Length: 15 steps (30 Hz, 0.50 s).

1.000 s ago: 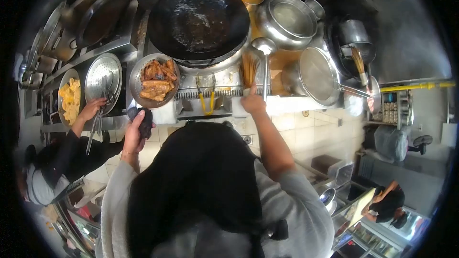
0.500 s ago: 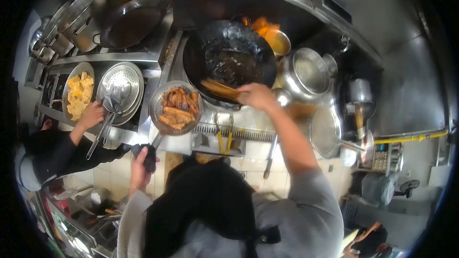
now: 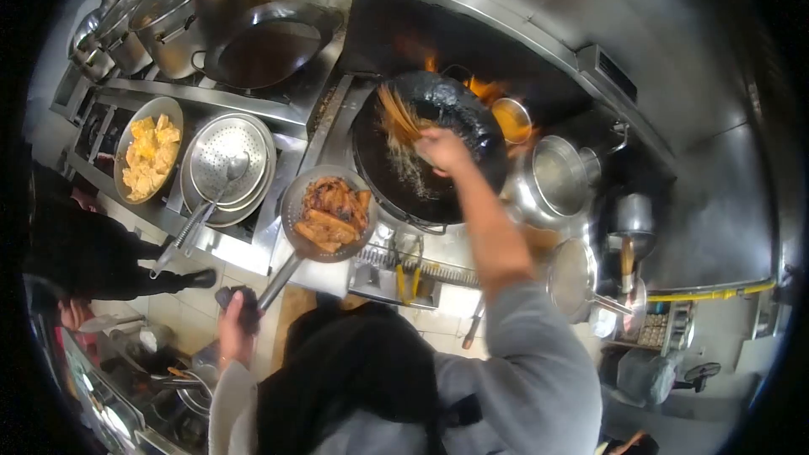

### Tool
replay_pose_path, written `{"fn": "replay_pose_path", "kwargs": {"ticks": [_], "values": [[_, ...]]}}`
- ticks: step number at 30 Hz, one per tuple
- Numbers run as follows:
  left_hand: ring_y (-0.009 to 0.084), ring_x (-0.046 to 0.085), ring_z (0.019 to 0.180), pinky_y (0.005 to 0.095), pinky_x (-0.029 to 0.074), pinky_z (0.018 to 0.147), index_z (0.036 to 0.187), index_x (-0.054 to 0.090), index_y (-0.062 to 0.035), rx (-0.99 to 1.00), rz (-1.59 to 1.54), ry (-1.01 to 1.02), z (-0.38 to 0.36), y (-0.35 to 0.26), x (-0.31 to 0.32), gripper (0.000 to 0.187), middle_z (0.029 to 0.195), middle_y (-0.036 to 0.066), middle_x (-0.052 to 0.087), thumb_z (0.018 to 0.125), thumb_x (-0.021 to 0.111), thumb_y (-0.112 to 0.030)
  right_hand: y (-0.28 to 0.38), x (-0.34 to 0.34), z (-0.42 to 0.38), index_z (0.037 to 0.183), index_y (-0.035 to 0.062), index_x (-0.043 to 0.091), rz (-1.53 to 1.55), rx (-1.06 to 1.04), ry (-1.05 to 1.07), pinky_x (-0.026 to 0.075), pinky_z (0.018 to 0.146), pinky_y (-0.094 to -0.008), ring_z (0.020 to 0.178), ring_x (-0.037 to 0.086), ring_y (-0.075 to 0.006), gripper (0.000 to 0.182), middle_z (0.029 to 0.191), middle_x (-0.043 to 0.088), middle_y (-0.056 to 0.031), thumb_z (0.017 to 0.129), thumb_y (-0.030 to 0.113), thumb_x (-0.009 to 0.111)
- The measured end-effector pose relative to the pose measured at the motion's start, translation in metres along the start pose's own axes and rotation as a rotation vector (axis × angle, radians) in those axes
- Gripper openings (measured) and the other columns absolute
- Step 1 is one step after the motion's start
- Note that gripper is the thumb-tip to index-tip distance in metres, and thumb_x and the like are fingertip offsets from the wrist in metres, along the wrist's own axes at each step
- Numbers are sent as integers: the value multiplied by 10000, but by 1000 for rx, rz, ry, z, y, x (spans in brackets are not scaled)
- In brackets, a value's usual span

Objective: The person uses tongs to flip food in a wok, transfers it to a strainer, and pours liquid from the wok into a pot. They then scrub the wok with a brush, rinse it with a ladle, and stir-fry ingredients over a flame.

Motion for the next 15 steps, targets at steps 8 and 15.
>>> {"fn": "replay_pose_path", "kwargs": {"ticks": [8, 15], "values": [[212, 703, 705, 306, 522, 553, 1116, 629, -30, 36, -70, -28, 0, 3, 3, 303, 888, 74, 681, 997, 698, -300, 5, -36, -43, 1386, 158, 679, -128, 34, 374, 444, 396, -301, 433, 545, -115, 484, 776, 711, -70, 938, 323, 760], [213, 698, 724, 327, 550, 607, 1145, 631, -19, -2, -17, 38, -4, 6, 2, 341, 918, 87, 692, 996, 711, -316, -4, 20, -107, 1335, 173, 719, -422, -168, 123, 493, 1090, -402, 1247, 667, -336, 465, 1279, 723, -187, 910, 360, 740]]}}
Point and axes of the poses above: each hand's wrist, its own z-axis towards the middle knuckle, its own x-axis out of the palm, y = z × x, the point moved 2 cm from there along z, towards the middle knuckle
